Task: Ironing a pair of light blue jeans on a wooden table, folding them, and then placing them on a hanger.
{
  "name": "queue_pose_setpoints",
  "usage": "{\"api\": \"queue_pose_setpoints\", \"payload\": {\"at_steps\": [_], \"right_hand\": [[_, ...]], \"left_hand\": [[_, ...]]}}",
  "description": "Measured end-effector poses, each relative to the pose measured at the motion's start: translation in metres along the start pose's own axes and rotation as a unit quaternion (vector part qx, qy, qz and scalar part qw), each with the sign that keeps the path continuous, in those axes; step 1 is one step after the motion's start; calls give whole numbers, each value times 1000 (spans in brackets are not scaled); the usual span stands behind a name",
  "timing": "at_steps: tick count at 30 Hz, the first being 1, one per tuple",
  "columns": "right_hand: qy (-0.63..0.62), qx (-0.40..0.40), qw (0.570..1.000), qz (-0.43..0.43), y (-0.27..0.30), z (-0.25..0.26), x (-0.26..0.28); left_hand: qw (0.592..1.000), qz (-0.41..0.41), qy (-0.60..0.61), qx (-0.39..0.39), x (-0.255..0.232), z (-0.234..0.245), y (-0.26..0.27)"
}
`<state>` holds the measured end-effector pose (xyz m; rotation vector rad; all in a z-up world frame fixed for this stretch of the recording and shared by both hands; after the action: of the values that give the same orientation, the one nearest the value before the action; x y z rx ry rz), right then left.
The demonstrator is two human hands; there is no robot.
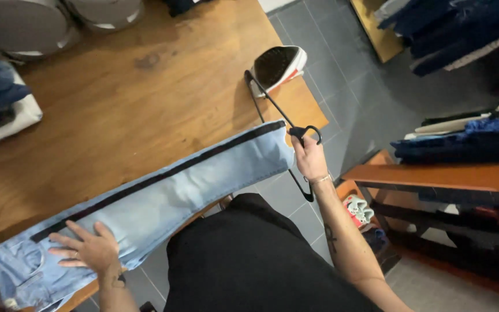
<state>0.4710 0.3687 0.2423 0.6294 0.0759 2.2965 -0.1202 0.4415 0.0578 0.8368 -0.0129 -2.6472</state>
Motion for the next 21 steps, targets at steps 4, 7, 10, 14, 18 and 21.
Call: {"api": "queue_pose_setpoints", "payload": {"at_steps": [4, 7, 10, 14, 18, 21], "right_hand": [[-1, 12, 999, -36, 2, -6, -16], [18, 1, 999, -28, 3, 0, -9], [30, 2, 999, -24, 2, 3, -13], [34, -16, 998, -43, 0, 8, -19], [42, -76, 992, -86, -11, 23, -56], [22, -109, 992, -65, -2, 61, -55]], "left_hand": [[999, -32, 10, -23, -6, 5, -1], [998, -42, -14, -35, 4, 1, -5], [999, -44, -6, -23, -2, 8, -7], [997, -60, -19, -40, 11, 4, -11], [997, -53, -36, -48, 18, 8, -18], [999, -15, -33, -25, 15, 14, -22]]}}
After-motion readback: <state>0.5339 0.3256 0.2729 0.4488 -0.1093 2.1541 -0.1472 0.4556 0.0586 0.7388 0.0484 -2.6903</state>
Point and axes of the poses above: each hand's wrist, its own y-axis away from the middle knuckle, its own z-axis out of the back of the hand, x = y × z, the point moved 5 cm from there along -y, towards the middle knuckle, and after that the axes turned 12 degrees about y, right-handed, at the moved point
